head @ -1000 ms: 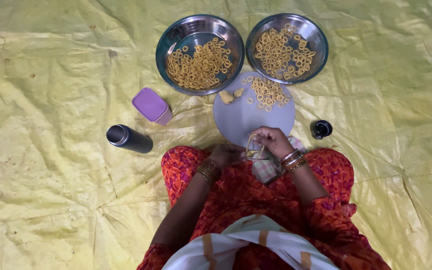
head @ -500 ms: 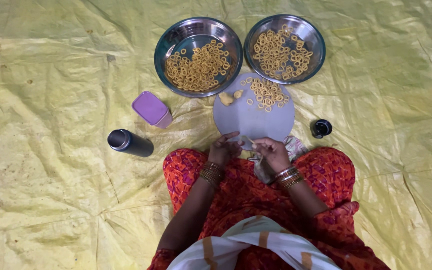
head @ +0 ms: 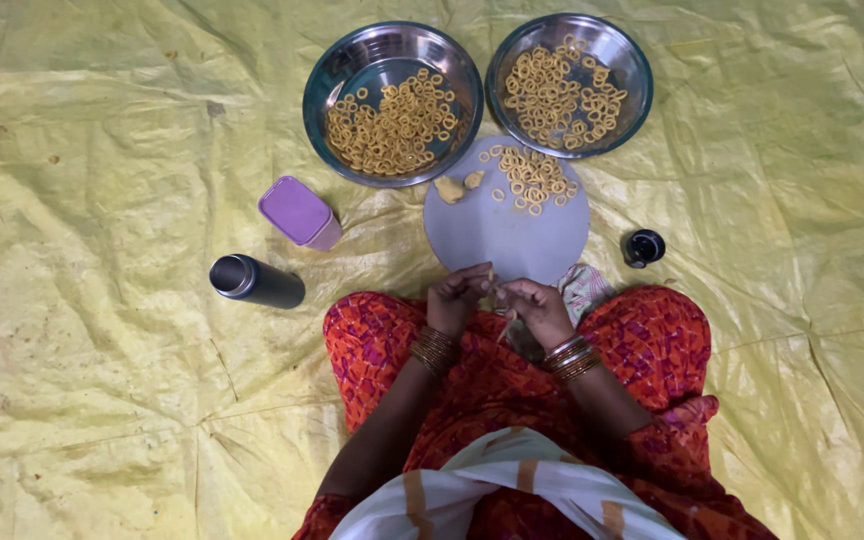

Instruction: The person sits on a yellow tarp and rolls small pieces of dough into thin ropes on a grey board. They then join the ends to form rings and place them into metal bowls. The process is repeated continuously.

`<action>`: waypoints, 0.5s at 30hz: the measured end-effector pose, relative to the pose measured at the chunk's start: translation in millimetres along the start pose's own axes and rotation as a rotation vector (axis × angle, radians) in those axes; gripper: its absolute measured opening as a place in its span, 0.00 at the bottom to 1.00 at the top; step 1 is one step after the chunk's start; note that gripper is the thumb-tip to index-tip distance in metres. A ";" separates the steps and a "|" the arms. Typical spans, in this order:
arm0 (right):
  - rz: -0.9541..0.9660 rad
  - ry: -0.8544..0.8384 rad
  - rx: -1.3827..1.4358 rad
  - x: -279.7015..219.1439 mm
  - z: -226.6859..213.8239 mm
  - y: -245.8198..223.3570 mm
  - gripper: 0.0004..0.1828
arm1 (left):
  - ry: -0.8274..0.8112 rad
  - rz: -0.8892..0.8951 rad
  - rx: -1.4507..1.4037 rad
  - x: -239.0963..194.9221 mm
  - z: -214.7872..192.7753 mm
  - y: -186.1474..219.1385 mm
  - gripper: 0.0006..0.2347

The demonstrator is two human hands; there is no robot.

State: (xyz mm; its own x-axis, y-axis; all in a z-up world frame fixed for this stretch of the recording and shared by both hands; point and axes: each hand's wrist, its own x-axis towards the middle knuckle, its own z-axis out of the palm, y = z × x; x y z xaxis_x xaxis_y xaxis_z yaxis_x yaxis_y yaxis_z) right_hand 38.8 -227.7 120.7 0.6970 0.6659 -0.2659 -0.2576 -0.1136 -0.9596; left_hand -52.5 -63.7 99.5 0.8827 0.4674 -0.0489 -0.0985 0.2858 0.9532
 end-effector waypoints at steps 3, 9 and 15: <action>0.092 -0.007 0.020 -1.0 -2.2 -1.4 0.12 | -0.006 0.048 0.214 -4.1 2.8 20.2 0.15; 0.246 -0.028 0.211 -1.0 -10.6 -4.5 0.11 | -0.024 0.345 0.903 -11.7 10.2 66.3 0.14; 0.256 -0.063 0.195 2.4 -14.1 -2.3 0.11 | -0.100 0.620 1.137 -7.3 14.5 88.7 0.19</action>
State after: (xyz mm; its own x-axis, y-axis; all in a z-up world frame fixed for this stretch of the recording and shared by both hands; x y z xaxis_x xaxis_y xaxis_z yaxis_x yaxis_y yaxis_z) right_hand 50.5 -236.2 121.0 0.5518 0.6791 -0.4842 -0.5465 -0.1442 -0.8250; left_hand -61.0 -53.9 188.7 0.8657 0.1869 0.4644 -0.1015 -0.8430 0.5283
